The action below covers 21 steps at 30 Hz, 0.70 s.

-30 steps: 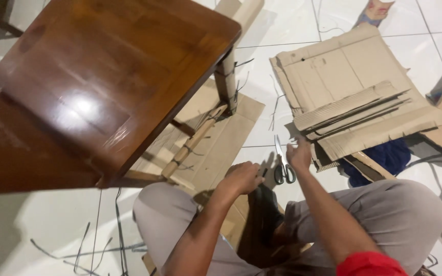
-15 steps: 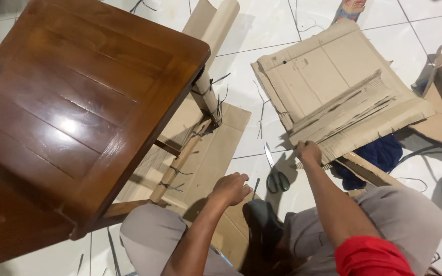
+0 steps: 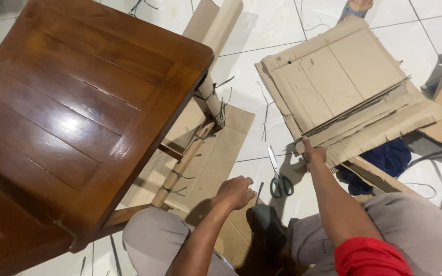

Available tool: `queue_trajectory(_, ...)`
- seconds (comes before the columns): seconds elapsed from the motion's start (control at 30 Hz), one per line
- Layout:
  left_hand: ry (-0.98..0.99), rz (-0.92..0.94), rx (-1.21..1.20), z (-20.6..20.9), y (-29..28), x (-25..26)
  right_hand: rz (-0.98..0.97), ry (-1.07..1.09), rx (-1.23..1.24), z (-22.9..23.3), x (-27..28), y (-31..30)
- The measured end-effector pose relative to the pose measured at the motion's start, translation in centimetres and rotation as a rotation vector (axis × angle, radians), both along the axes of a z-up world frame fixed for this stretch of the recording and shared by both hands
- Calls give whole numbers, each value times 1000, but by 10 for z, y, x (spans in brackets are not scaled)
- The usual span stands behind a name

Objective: Wrapping a wooden chair leg with cardboard and securing it with plastic ties for transport.

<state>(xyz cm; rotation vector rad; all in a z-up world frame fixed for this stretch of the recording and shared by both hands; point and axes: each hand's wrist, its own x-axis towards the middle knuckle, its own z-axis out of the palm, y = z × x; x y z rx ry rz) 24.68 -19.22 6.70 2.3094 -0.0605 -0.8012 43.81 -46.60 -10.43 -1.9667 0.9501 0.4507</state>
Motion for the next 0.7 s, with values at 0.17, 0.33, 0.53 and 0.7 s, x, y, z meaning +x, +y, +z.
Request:
queue_trajectory(0.17, -1, 3, 9, -5, 0, 1, -152, -60, 139, -36, 11, -14)
queue_trajectory(0.33, -15, -11, 16, 0, 0, 2, -158, -153, 94, -63, 10, -25)
queue_trajectory(0.53, -4, -11, 12, 5, -1, 0, -40, -109, -61, -56, -17, -18)
queue_trajectory(0.7, -13, -34, 24, 1, -2, -1, 109, -223, -208, -3, -61, 27)
